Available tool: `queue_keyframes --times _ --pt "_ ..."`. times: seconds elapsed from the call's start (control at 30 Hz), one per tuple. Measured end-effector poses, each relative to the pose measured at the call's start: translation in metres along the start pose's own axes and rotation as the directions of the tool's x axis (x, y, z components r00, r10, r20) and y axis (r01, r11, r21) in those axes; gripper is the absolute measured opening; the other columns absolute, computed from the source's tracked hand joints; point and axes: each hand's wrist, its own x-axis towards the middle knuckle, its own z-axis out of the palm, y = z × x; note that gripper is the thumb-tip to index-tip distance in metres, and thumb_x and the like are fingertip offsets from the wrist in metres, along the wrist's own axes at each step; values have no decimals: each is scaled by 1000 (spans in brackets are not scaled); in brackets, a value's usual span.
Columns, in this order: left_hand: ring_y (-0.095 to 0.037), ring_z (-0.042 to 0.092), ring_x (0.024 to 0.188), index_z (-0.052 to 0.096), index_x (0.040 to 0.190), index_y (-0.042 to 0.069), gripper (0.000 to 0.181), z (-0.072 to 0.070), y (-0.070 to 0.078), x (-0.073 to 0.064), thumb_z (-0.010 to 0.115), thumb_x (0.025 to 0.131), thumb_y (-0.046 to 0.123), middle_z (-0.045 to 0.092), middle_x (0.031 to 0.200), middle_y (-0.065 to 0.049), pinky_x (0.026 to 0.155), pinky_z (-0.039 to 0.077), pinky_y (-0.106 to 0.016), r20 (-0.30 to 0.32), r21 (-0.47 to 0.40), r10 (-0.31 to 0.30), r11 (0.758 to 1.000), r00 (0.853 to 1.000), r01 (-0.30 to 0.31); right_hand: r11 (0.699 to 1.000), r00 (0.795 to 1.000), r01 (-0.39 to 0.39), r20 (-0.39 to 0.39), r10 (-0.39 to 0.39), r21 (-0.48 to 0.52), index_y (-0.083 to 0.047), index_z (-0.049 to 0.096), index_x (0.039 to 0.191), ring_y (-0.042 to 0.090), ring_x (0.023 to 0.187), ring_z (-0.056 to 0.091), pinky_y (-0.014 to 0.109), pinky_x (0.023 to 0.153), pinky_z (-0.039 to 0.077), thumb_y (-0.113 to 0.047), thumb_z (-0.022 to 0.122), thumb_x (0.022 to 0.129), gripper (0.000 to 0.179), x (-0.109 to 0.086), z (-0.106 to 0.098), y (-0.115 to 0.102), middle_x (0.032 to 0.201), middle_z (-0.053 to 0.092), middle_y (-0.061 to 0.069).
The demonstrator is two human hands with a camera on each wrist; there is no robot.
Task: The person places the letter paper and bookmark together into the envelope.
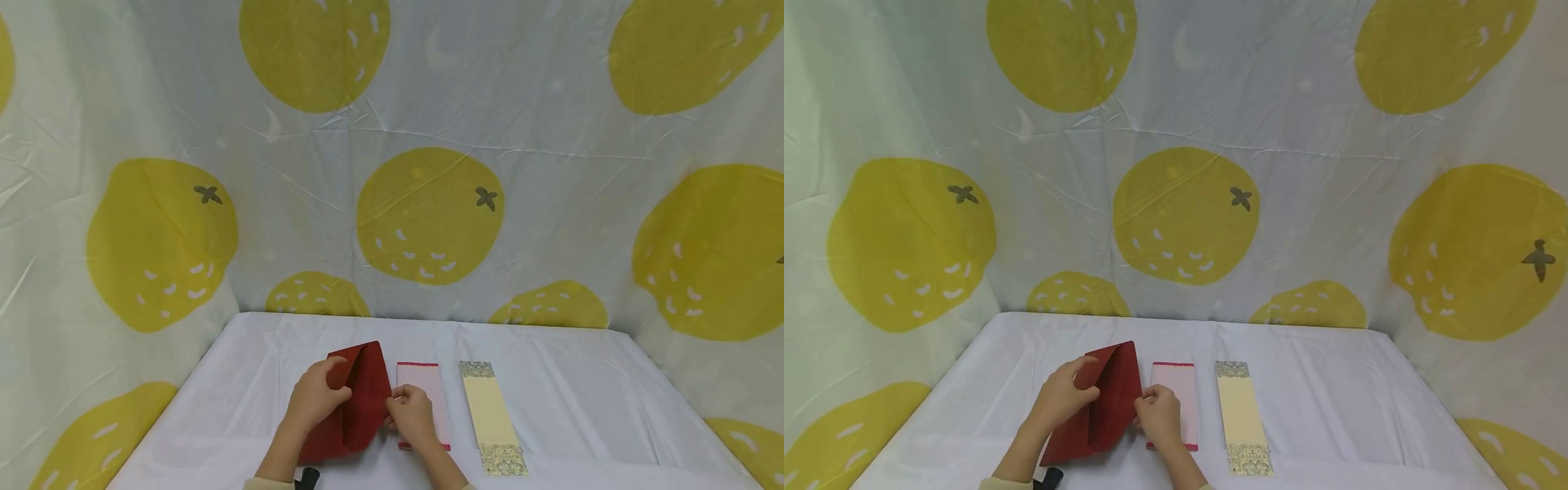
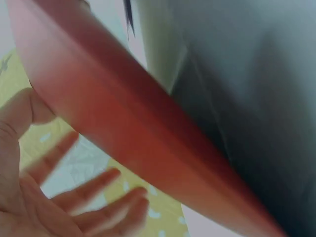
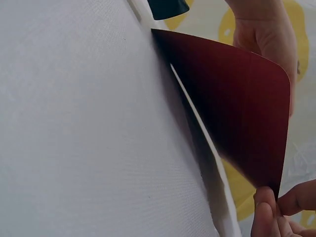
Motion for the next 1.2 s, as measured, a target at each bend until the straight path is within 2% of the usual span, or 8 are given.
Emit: queue_keyframes --times 0.17,0.37,0.57,0.73,1.2 --pt "-34 53 121 70 112 18 33 -5 -7 0 66 81 10 60 127 -10 90 45 -52 71 -97 44 995 997 -37 1000 1000 -12 15 12 -18 5 62 86 12 46 58 26 48 52 1 58 84 6 0 -2 1 58 61 4" --pt "-26 54 115 68 110 21 28 -4 -15 0 64 85 11 62 120 0 90 44 -49 121 -133 58 990 991 -42 999 999 -31 27 32 -20 6 63 88 12 48 58 26 50 52 -1 60 86 8 0 -2 -1 60 62 5" --pt "-26 49 119 62 114 17 25 -4 -20 1 62 90 10 57 123 -2 95 39 -52 178 -217 107 974 978 -67 999 999 -44 20 44 -28 5 63 89 12 48 57 26 50 52 -2 61 87 8 -1 -3 -1 61 62 5" --pt "-27 48 120 61 113 15 22 -3 -22 1 62 91 10 56 123 -3 96 38 -53 174 -239 129 967 976 -86 999 999 -40 27 41 -31 5 63 89 12 48 57 27 50 52 -3 61 87 8 -1 -4 -2 61 62 5" --pt "-26 49 121 62 114 17 23 -3 -25 2 63 92 13 57 123 -2 97 39 -54 183 -225 112 972 977 -69 999 998 -30 52 32 -43 6 63 91 13 47 59 27 48 52 -3 61 86 10 0 -4 0 60 62 5"
